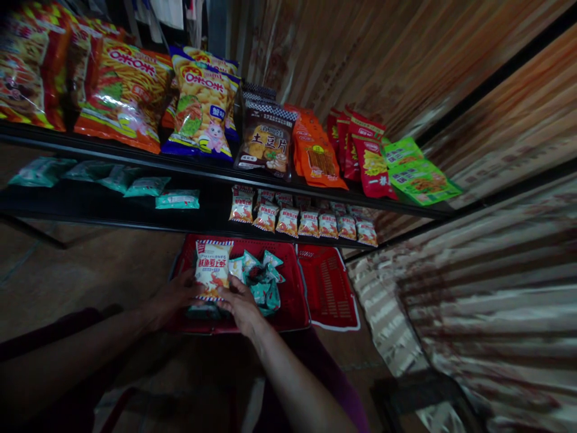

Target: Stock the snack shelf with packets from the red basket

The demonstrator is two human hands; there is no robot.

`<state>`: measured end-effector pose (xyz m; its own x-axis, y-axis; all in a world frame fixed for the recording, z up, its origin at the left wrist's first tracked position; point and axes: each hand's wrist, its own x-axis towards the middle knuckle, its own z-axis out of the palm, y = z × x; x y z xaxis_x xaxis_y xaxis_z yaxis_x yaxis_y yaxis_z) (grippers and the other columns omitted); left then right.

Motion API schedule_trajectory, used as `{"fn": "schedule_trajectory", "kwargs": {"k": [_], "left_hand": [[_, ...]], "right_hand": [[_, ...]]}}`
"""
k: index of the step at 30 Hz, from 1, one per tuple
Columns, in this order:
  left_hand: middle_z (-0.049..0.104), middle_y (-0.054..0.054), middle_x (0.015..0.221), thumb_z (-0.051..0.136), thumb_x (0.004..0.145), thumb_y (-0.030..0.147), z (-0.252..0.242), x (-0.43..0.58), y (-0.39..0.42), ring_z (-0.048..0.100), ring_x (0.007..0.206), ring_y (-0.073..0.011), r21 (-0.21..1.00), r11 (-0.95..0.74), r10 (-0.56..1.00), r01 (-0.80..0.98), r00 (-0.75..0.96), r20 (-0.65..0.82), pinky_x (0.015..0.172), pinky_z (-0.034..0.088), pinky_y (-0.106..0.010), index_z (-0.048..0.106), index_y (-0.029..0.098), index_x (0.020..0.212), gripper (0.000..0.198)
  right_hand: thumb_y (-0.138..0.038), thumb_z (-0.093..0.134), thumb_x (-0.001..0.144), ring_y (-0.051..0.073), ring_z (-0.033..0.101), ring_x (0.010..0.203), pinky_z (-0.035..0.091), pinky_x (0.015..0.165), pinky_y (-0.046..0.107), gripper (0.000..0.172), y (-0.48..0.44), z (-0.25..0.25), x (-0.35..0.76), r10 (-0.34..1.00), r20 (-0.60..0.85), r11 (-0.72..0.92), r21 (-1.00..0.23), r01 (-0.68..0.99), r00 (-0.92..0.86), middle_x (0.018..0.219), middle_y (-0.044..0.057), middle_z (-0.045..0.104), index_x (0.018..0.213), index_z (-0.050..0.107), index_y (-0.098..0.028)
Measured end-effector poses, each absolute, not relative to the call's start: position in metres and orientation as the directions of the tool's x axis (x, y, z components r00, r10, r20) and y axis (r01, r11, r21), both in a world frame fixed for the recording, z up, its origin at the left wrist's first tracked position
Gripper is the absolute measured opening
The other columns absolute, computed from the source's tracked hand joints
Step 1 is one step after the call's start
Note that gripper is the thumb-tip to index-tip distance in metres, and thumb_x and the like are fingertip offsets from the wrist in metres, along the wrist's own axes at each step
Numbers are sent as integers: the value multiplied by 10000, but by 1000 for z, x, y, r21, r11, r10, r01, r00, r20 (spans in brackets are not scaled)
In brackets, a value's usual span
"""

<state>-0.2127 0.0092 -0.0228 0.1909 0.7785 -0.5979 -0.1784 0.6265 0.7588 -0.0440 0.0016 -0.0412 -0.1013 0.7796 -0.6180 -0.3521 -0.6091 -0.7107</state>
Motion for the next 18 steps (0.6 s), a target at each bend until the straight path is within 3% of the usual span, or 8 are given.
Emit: {"fn": "schedule_trajectory", "kwargs": {"k": [5,13,18], "left_hand": [[682,-87,1004,791,591,347,-26,-219,10,652,893,-216,776,604,796,-183,195,-573,762,534,-331,554,167,1102,592],[660,-113,1114,779,616,353,-28,-205,18,638,975,-231,769,616,784,-173,236,-574,798,528,-335,527,169,1177,643],[647,-123,1160,742,621,317,-25,-190,28,628,1010,-241,773,613,783,-162,254,-568,807,517,-334,524,166,1204,641]], "right_hand": [[-286,866,490,122,643,730,488,633,222,509,4,-37,-51,780,-618,-607,-706,-365,-102,891,5,718,961,686,-222],[-278,847,521,130,644,739,484,627,225,491,7,-37,-41,791,-610,-574,-718,-393,-40,880,7,727,982,683,-230],[-272,841,526,144,653,786,517,710,269,512,9,-39,-35,801,-598,-516,-716,-471,31,890,9,727,1004,661,-230]]}}
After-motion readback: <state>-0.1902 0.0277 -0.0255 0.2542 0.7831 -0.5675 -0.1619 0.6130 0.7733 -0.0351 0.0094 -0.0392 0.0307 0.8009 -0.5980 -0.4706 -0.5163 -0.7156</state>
